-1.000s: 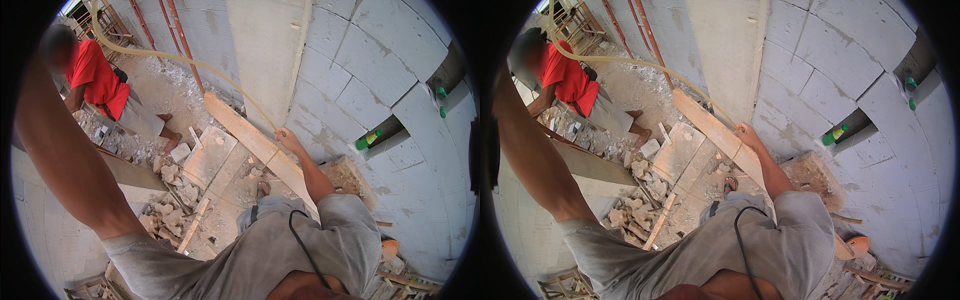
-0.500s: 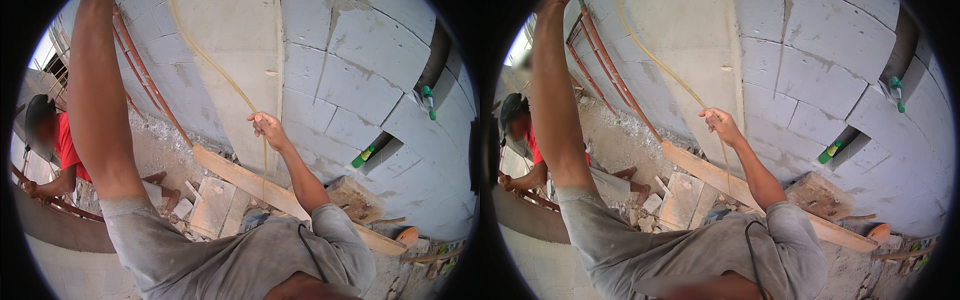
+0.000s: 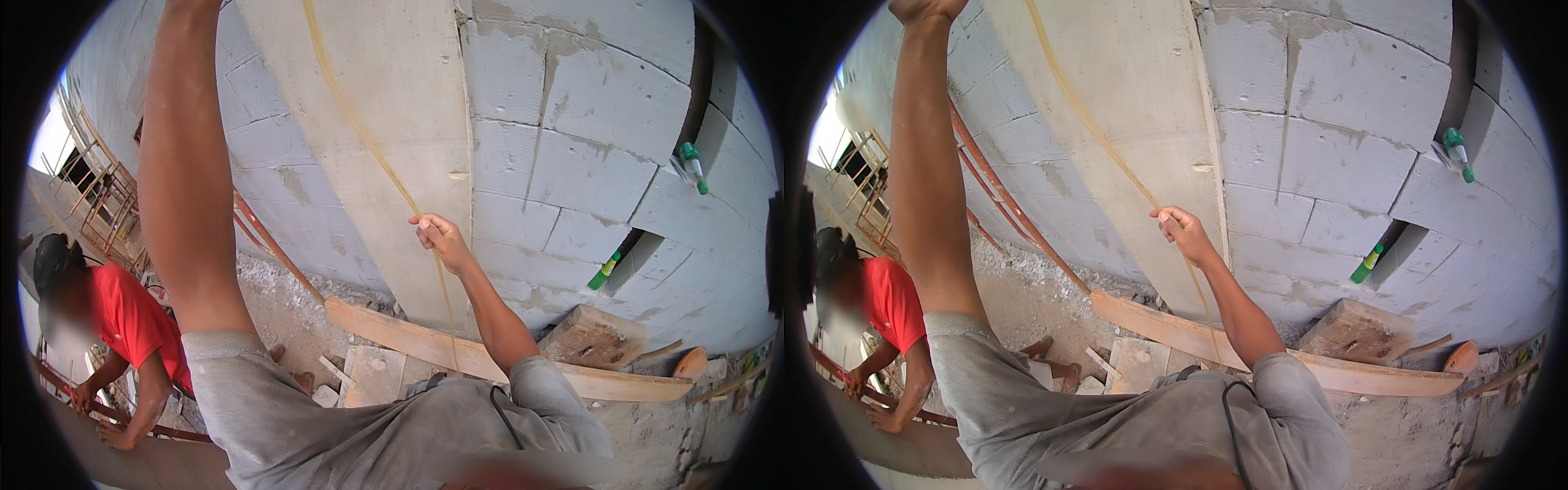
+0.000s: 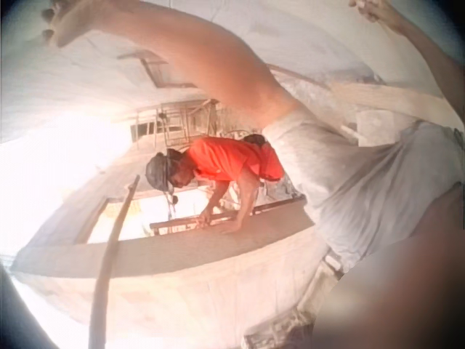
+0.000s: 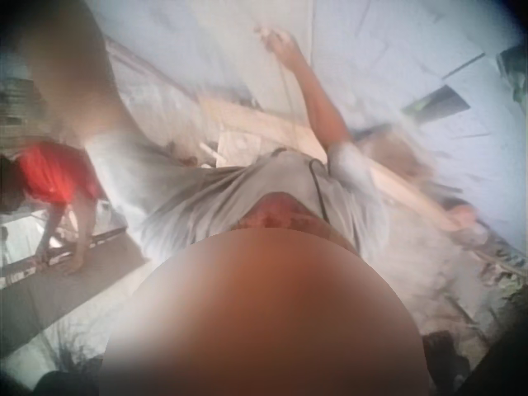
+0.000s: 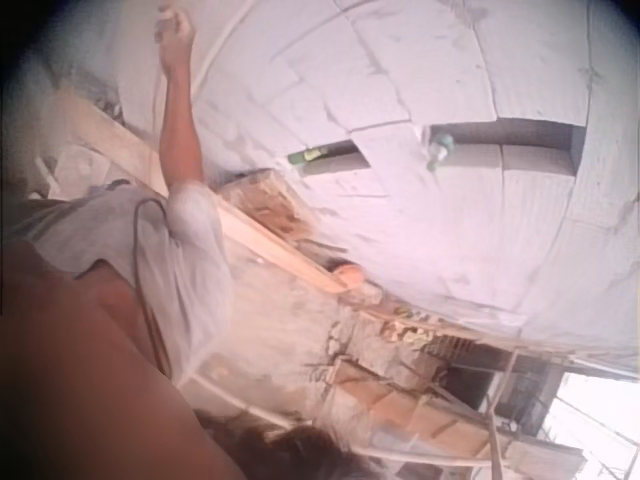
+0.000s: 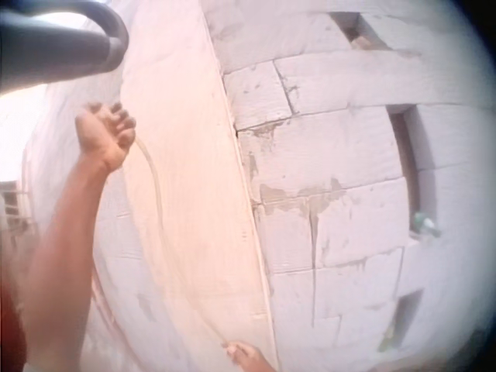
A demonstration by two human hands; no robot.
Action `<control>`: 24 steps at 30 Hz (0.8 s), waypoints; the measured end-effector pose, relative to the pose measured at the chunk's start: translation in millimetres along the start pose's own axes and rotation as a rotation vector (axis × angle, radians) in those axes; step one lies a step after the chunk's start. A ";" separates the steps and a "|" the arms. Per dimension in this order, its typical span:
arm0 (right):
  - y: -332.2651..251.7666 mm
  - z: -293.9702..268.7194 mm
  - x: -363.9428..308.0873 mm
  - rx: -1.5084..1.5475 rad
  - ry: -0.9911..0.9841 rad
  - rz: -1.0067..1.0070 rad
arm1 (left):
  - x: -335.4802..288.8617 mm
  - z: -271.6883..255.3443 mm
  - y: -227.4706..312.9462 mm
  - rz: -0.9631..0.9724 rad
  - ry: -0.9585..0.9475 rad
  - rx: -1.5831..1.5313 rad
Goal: The person uses a transparent hose to measure and mark curved lines on a wooden board and a concrete wall. They hold the hose against the surfaces, adjust its position, and appear to trace or mark the curve for construction purposes.
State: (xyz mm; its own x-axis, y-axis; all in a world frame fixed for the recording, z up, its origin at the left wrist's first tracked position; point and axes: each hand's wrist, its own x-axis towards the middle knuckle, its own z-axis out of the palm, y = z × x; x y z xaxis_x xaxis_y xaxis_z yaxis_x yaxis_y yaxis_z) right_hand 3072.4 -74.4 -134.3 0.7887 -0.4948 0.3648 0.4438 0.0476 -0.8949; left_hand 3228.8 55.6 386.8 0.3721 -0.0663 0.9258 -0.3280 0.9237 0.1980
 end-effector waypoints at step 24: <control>-72.4 63.0 53.3 -0.098 0.170 -0.175 | 16.7 -57.4 -68.6 -0.242 -0.503 0.075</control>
State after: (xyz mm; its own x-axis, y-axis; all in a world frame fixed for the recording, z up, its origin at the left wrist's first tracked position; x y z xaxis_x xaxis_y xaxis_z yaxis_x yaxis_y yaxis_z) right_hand 3109.2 -49.5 -33.9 0.6171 -0.6269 0.4756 0.5178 -0.1316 -0.8453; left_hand 3307.3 12.8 370.2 -0.0094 -0.4615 0.8871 -0.3521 0.8318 0.4291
